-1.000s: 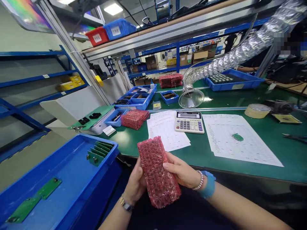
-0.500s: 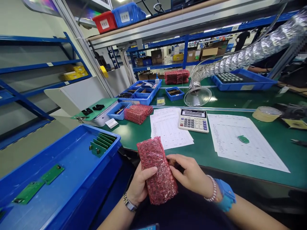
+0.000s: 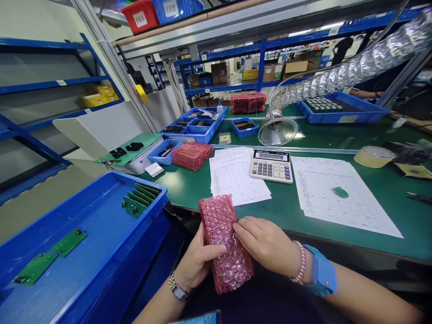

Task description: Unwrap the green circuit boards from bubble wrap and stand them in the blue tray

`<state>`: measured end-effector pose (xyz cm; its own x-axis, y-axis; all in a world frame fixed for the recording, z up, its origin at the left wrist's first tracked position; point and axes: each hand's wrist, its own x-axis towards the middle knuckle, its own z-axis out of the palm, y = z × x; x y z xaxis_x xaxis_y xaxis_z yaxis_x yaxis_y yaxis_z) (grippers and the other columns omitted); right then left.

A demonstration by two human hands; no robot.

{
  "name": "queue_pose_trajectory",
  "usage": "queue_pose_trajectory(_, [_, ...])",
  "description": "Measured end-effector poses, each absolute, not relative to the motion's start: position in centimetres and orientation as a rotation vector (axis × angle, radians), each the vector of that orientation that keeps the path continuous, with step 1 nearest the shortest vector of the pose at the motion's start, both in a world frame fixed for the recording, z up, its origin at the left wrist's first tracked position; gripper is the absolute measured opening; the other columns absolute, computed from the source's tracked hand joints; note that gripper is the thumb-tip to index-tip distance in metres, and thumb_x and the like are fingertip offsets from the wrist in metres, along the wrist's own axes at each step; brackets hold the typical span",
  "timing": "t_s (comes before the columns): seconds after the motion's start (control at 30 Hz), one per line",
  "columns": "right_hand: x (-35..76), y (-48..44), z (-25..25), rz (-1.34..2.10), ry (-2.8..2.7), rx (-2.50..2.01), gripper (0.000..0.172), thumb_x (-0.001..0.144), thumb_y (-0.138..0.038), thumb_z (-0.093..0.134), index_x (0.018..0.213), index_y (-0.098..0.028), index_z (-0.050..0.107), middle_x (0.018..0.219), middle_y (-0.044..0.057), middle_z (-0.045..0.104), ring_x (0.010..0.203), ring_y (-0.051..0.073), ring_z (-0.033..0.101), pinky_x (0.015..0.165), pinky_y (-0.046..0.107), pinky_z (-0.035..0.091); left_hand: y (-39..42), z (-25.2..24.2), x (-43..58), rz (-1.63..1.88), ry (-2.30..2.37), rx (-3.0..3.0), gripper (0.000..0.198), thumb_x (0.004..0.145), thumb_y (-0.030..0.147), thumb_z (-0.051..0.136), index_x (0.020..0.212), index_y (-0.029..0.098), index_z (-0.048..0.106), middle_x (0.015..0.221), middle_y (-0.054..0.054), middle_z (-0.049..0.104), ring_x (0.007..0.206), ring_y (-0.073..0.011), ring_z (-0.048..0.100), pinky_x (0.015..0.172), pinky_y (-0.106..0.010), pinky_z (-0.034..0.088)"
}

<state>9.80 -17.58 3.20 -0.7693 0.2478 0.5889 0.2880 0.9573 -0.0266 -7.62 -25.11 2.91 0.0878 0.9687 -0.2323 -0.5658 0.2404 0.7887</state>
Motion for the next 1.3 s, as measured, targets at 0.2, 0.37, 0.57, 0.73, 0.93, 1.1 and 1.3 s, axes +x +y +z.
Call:
queue_pose_trajectory(0.2, [9.7, -17.8, 4.1, -0.181, -2.602, -0.34, 0.027, 0.086, -0.011, 0.036, 0.092, -0.003, 0.061, 0.081, 0.016, 0.062, 0.074, 0.023, 0.058, 0.062, 0.035, 0.052, -25.3, 3.2, -6.9, 1.247, 0.937, 0.638, 0.082, 0.066, 0.012, 0.071, 0.135, 0.027, 0.028, 0.128, -0.009, 0.051, 0.117, -0.0262, 0.046, 0.098, -0.04, 0.036])
queue_pose_trajectory(0.37, [9.6, -18.2, 3.7, -0.12, -2.647, -0.353, 0.027, 0.085, -0.011, 0.036, 0.094, -0.003, 0.06, 0.085, 0.018, 0.062, 0.076, 0.024, 0.058, 0.061, 0.037, 0.052, -25.3, 3.3, -6.5, 1.242, 0.965, 0.69, 0.082, 0.065, 0.012, 0.072, 0.134, 0.026, 0.029, 0.126, -0.009, 0.051, 0.115, -0.0245, 0.047, 0.101, -0.04, 0.034])
queue_pose_trajectory(0.57, [9.6, -18.0, 2.8, -0.044, -2.576, -0.379, 0.02, 0.083, -0.009, 0.042, 0.088, -0.003, 0.06, 0.079, 0.016, 0.062, 0.075, 0.025, 0.057, 0.063, 0.038, 0.052, -25.0, 3.1, -6.2, 1.222, 0.995, 0.75, 0.08, 0.066, 0.014, 0.072, 0.133, 0.024, 0.029, 0.125, -0.008, 0.052, 0.114, -0.0238, 0.048, 0.101, -0.039, 0.034])
queue_pose_trajectory(0.73, [10.3, -17.2, 3.6, 0.553, -2.411, -0.483, 0.014, 0.082, -0.012, 0.05, 0.094, -0.012, 0.057, 0.088, 0.008, 0.059, 0.081, 0.016, 0.054, 0.072, 0.029, 0.049, -25.3, 3.4, -6.4, 1.229, 0.957, 0.735, 0.083, 0.067, 0.011, 0.071, 0.135, 0.027, 0.025, 0.128, -0.008, 0.05, 0.117, -0.0251, 0.046, 0.101, -0.04, 0.034])
queue_pose_trajectory(0.93, [10.2, -17.4, 4.6, 0.896, -2.338, -0.577, 0.013, 0.074, -0.01, 0.056, 0.083, -0.017, 0.05, 0.083, 0.003, 0.051, 0.075, 0.014, 0.046, 0.067, 0.027, 0.042, -25.1, 3.7, -5.9, 1.3, 1.0, 0.649, 0.073, 0.075, 0.017, 0.063, 0.136, 0.028, 0.025, 0.122, -0.007, 0.055, 0.112, -0.0248, 0.051, 0.098, -0.039, 0.038])
queue_pose_trajectory(1.1, [9.8, -17.9, 4.5, 0.859, -2.33, -0.562, 0.016, 0.072, -0.005, 0.053, 0.073, -0.018, 0.044, 0.079, 0.001, 0.047, 0.074, 0.013, 0.043, 0.066, 0.027, 0.038, -24.6, 3.6, -5.4, 1.355, 1.101, 0.596, 0.056, 0.079, 0.025, 0.06, 0.13, 0.029, 0.038, 0.117, -0.004, 0.059, 0.106, -0.0222, 0.055, 0.093, -0.036, 0.042])
queue_pose_trajectory(1.3, [10.0, -17.8, 4.8, 0.916, -2.321, -0.563, 0.014, 0.075, -0.008, 0.053, 0.085, -0.018, 0.048, 0.089, 0.004, 0.048, 0.08, 0.015, 0.044, 0.07, 0.028, 0.04, -24.5, 3.6, -5.4, 1.377, 1.142, 0.633, 0.048, 0.079, 0.026, 0.06, 0.124, 0.026, 0.045, 0.116, -0.004, 0.06, 0.108, -0.022, 0.055, 0.095, -0.035, 0.04])
